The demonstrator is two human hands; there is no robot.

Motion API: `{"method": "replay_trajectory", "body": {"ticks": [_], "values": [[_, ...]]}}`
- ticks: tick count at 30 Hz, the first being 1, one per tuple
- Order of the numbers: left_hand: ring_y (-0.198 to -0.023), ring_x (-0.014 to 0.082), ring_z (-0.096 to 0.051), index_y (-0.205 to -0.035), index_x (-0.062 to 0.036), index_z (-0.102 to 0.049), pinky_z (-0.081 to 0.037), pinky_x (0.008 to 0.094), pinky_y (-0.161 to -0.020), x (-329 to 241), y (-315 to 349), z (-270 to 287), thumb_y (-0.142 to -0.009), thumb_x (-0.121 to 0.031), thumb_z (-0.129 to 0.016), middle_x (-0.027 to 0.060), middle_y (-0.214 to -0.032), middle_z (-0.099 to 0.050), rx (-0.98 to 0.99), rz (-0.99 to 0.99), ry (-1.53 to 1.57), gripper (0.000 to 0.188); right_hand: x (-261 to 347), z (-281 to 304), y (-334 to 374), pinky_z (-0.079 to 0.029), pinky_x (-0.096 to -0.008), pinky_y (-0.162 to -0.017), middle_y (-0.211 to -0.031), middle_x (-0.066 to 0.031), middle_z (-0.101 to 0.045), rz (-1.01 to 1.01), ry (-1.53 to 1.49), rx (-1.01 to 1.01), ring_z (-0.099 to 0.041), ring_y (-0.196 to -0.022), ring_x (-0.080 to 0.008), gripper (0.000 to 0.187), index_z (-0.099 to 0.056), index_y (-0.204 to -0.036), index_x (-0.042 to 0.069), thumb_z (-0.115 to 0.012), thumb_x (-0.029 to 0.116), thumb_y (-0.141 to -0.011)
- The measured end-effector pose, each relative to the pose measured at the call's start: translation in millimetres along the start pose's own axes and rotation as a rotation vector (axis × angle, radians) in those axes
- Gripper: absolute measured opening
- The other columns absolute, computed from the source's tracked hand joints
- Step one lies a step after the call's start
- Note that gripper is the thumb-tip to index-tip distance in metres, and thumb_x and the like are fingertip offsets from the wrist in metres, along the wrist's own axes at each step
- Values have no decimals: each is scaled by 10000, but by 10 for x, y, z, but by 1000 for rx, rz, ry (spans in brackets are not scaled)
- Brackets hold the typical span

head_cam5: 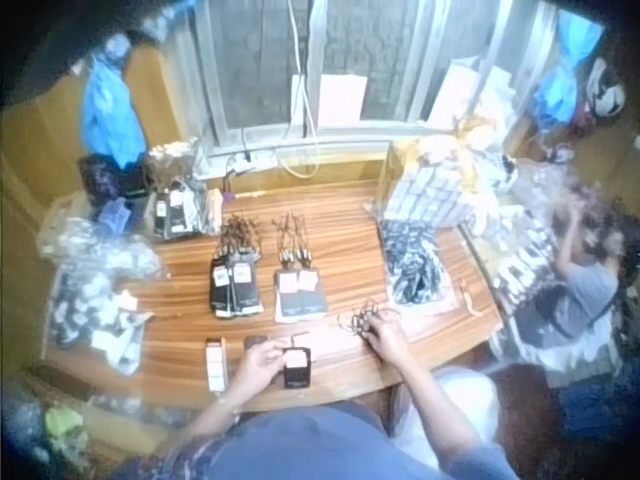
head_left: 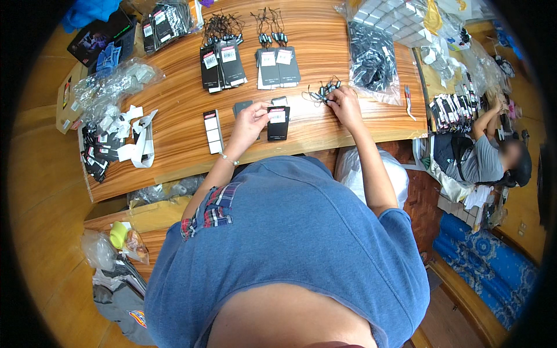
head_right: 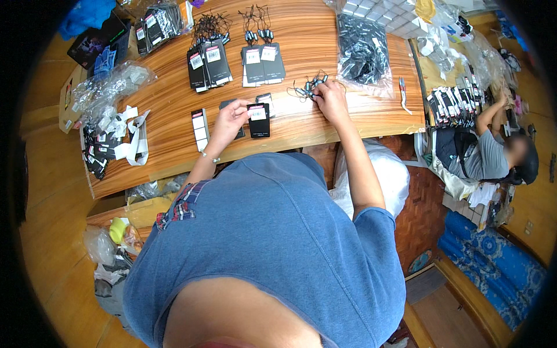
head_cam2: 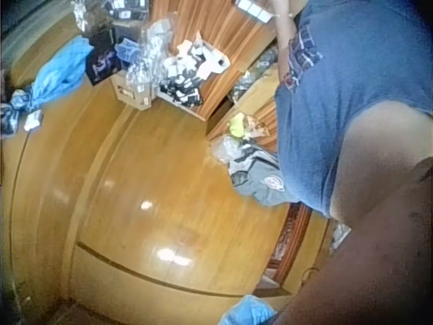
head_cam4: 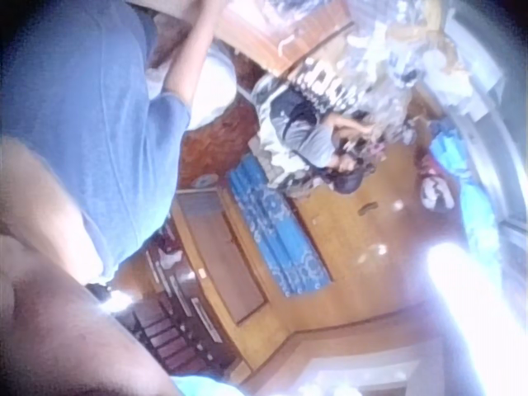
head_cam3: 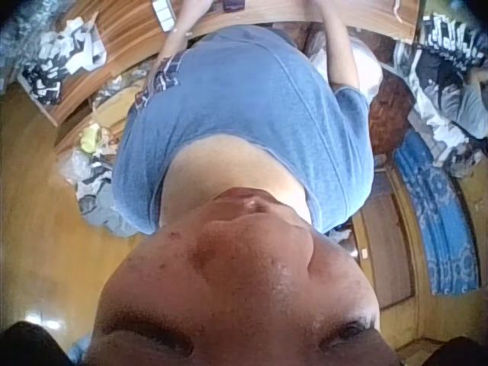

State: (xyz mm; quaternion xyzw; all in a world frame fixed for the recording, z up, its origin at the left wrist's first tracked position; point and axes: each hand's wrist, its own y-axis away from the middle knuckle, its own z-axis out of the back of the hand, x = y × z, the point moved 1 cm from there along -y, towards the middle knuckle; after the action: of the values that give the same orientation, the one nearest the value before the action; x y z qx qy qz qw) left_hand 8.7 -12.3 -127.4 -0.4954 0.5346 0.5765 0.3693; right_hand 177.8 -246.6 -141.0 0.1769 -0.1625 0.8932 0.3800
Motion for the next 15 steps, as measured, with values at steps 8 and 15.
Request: {"method": "replay_trajectory", "body": {"ticks": [8,15], "values": [[-898,127,-568,-961,12,-607,-448,247,-793,-666,-157,-317,-843,-66,-547,64,-986,-611,153,-188,-163,154,483,652,-182,-457,-283,-701,-812,-96,-616,-94,-577,-49,-590,-767,-176,100,-581,-839,-13,-624,20,-755],[-852,132,-553,-963,-8,-621,-445,255,-730,-815,-436,-549,-830,-90,-558,81,-1035,-590,227,-362,-284,168,776,745,-276,-456,-268,-668,-750,-74,-626,-2,-608,57,-576,-697,-134,122,-607,-915,17,-571,36,-800]]}}
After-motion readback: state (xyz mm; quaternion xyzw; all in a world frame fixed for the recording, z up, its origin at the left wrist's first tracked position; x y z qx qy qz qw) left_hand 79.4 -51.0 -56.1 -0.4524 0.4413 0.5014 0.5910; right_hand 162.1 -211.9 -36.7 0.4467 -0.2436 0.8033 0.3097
